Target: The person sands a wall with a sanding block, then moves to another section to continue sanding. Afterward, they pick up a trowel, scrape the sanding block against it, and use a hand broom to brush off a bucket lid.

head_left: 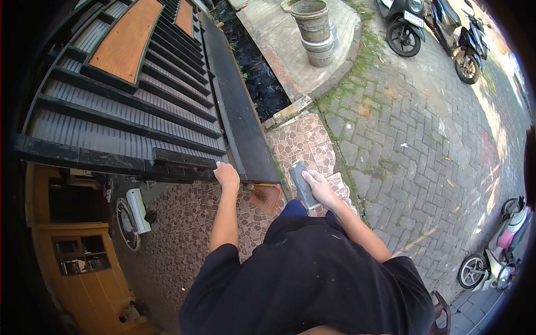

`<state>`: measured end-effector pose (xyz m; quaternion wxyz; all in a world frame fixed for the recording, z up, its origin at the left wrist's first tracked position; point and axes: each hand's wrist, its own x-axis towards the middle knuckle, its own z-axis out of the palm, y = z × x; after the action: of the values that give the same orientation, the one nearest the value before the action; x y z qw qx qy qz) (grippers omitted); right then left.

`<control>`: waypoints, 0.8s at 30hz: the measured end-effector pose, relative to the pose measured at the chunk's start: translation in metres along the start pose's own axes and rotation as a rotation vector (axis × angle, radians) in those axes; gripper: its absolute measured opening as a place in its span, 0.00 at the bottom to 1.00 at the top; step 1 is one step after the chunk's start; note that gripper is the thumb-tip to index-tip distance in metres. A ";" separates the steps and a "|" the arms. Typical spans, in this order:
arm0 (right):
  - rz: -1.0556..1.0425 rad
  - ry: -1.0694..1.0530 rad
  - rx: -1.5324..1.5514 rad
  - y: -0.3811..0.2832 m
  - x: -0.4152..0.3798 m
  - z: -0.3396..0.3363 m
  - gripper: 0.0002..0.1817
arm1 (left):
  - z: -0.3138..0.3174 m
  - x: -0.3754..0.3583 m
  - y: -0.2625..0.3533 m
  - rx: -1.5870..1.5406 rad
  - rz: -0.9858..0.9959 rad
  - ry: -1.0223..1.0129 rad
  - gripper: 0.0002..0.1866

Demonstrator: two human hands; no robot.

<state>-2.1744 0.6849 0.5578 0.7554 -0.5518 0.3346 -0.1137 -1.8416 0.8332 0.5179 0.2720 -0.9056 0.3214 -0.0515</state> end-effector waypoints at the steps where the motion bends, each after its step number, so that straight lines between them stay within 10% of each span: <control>1: 0.000 -0.002 -0.002 0.006 0.003 0.000 0.22 | 0.000 0.002 0.000 -0.021 -0.008 0.011 0.12; 24: 0.089 -0.017 0.032 0.004 0.041 -0.019 0.23 | -0.021 -0.031 0.006 -0.124 -0.042 -0.026 0.09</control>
<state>-2.1560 0.6496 0.5352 0.7712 -0.5252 0.3506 -0.0806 -1.8752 0.8391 0.5347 0.2185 -0.9278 0.3014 -0.0256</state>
